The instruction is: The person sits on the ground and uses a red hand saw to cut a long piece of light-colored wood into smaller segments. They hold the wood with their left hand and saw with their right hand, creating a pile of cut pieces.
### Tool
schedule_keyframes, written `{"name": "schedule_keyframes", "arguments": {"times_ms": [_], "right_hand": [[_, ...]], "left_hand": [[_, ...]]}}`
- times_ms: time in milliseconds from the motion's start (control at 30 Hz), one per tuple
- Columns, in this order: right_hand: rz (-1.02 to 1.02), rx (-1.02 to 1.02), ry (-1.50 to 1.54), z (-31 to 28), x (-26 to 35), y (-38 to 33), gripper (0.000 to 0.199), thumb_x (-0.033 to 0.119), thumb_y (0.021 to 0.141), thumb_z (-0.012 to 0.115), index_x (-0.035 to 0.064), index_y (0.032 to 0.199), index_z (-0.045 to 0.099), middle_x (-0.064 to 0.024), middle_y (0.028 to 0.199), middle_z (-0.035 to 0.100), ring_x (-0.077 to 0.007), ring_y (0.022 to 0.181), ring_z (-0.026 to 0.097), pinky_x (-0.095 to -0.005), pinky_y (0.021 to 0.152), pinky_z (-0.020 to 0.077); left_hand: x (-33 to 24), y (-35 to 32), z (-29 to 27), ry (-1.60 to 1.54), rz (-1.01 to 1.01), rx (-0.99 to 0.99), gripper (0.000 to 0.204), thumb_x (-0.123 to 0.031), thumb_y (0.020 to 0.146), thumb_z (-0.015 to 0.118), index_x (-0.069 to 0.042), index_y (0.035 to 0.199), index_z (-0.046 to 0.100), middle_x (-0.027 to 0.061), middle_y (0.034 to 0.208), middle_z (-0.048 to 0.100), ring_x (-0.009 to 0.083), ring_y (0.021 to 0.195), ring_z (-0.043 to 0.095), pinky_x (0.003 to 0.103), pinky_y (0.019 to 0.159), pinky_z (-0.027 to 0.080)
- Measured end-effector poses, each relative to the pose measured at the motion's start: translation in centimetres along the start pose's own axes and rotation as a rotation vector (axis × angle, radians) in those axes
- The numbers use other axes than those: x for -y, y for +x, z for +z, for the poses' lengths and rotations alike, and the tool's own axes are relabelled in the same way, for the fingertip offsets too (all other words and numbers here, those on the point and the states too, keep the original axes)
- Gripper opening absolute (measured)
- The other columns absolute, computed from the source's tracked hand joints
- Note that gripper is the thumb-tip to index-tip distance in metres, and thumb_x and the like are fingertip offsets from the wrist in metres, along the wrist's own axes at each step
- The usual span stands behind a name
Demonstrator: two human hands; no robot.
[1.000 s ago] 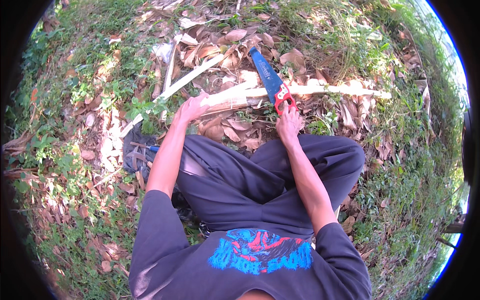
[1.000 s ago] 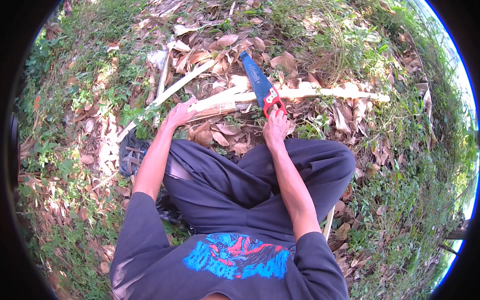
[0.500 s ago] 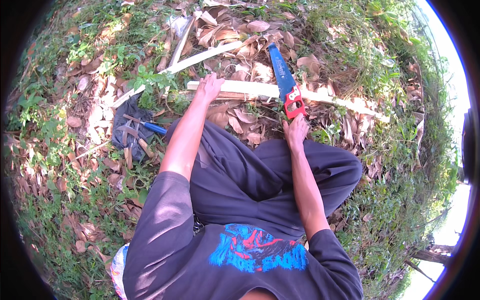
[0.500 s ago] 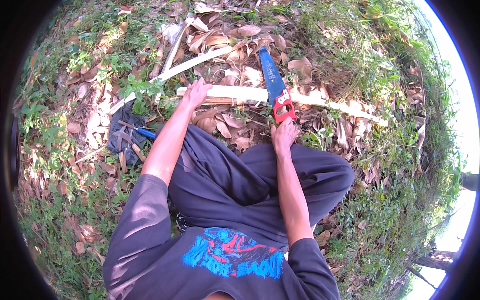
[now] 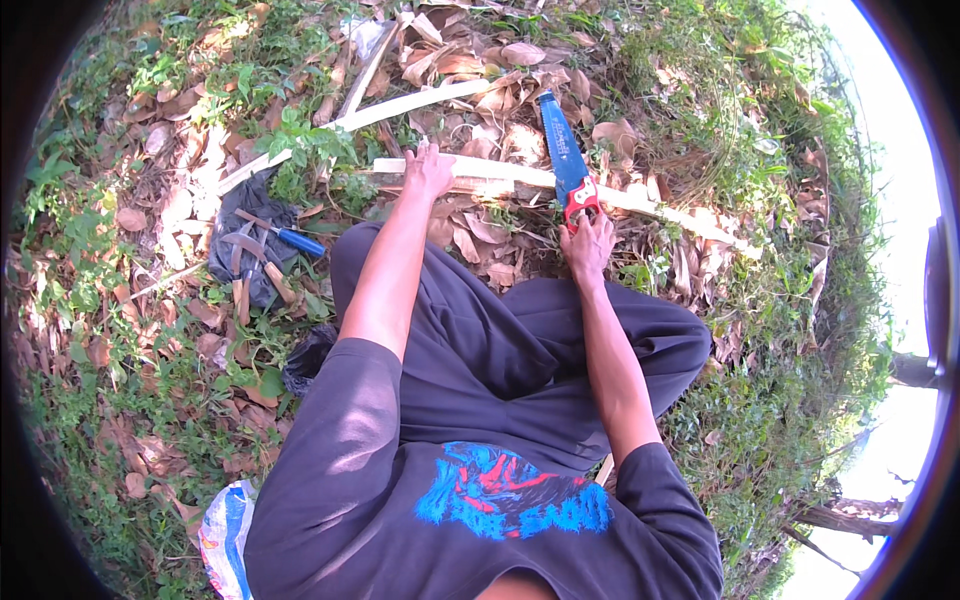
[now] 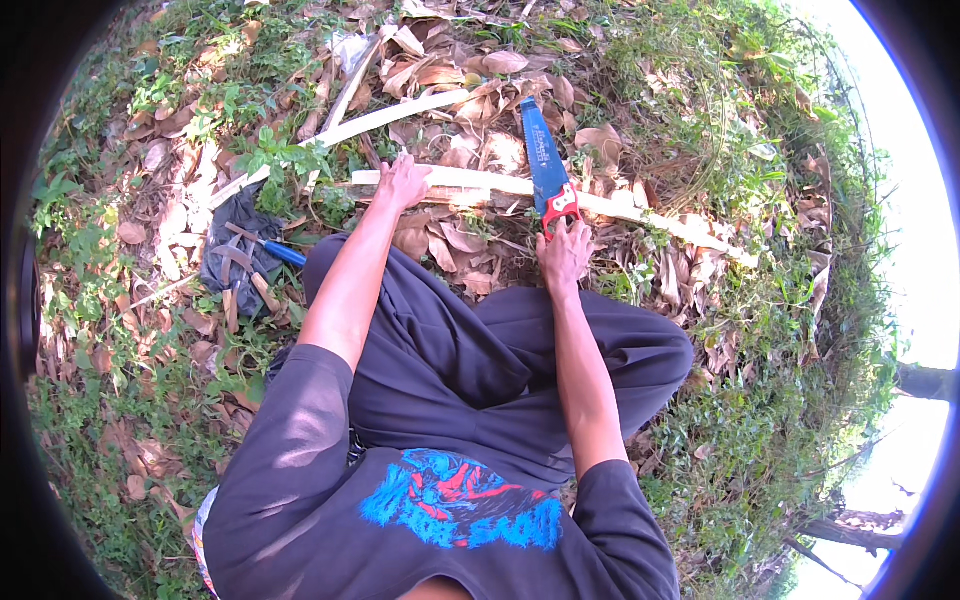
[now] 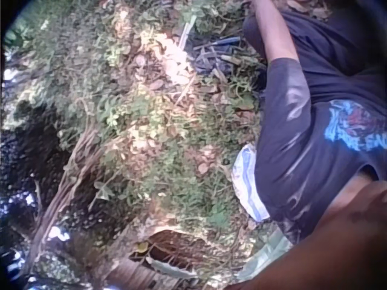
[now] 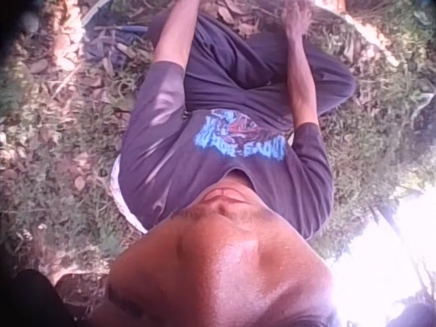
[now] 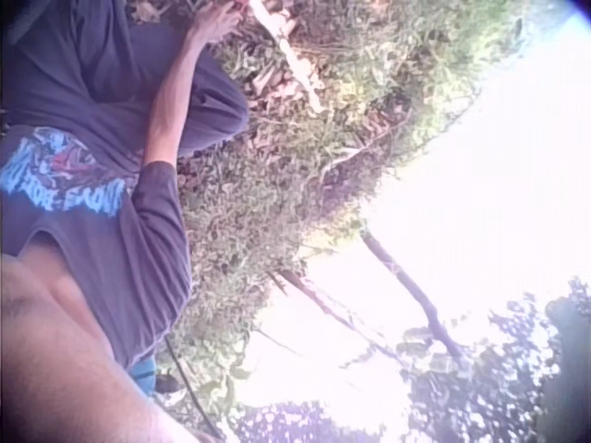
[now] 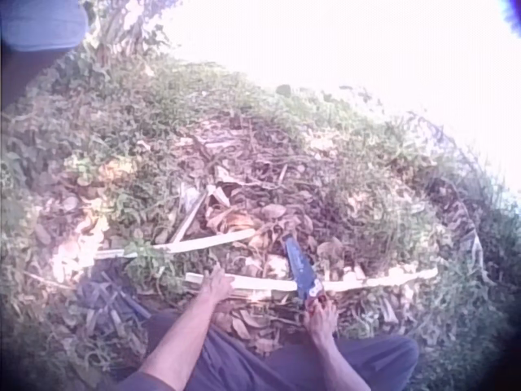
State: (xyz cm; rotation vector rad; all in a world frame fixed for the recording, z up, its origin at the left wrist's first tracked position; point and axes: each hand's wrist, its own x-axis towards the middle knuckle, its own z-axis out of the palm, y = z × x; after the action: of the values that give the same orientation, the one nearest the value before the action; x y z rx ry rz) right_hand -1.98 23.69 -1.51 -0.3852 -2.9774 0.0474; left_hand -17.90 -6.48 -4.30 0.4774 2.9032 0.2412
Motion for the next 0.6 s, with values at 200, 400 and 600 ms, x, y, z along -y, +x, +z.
{"name": "schedule_keyframes", "arguments": {"times_ms": [200, 400, 600], "right_hand": [[-0.256, -0.059, 0.008, 0.6, -1.2, 1.3, 0.032, 0.03, 0.081, 0.067, 0.0054, 0.101, 0.066, -0.0209, 0.124, 0.053, -0.0376, 0.118, 0.048, -0.051, 0.097, 0.0399], [-0.343, 0.348, 0.337, -2.4, -3.8, 3.2, 0.03, 0.032, 0.094, 0.052, 0.0047, 0.104, 0.057, -0.0187, 0.099, 0.063, -0.0359, 0.095, 0.062, -0.0508, 0.087, 0.043], [-0.359, 0.127, 0.166, -6.2, -6.8, 5.8, 0.033, 0.029, 0.086, 0.066, 0.0021, 0.103, 0.058, -0.0196, 0.103, 0.062, -0.0372, 0.102, 0.058, -0.0469, 0.097, 0.0394]], "left_hand": [[-0.4, 0.1, 0.2, -0.051, -0.037, -0.035, 0.04, -0.025, 0.09, 0.054, -0.026, 0.128, 0.065, 0.0215, 0.142, 0.047, 0.0379, 0.134, 0.044, 0.065, 0.11, 0.03], [-0.1, 0.2, -0.2, -0.132, -0.049, -0.001, 0.037, -0.023, 0.09, 0.053, -0.025, 0.124, 0.067, 0.0208, 0.141, 0.048, 0.0375, 0.134, 0.044, 0.066, 0.108, 0.032], [-0.7, 0.2, 0.3, 0.001, -0.057, 0.023, 0.035, -0.028, 0.091, 0.055, -0.024, 0.124, 0.066, 0.0203, 0.147, 0.043, 0.039, 0.139, 0.038, 0.068, 0.109, 0.029]]}}
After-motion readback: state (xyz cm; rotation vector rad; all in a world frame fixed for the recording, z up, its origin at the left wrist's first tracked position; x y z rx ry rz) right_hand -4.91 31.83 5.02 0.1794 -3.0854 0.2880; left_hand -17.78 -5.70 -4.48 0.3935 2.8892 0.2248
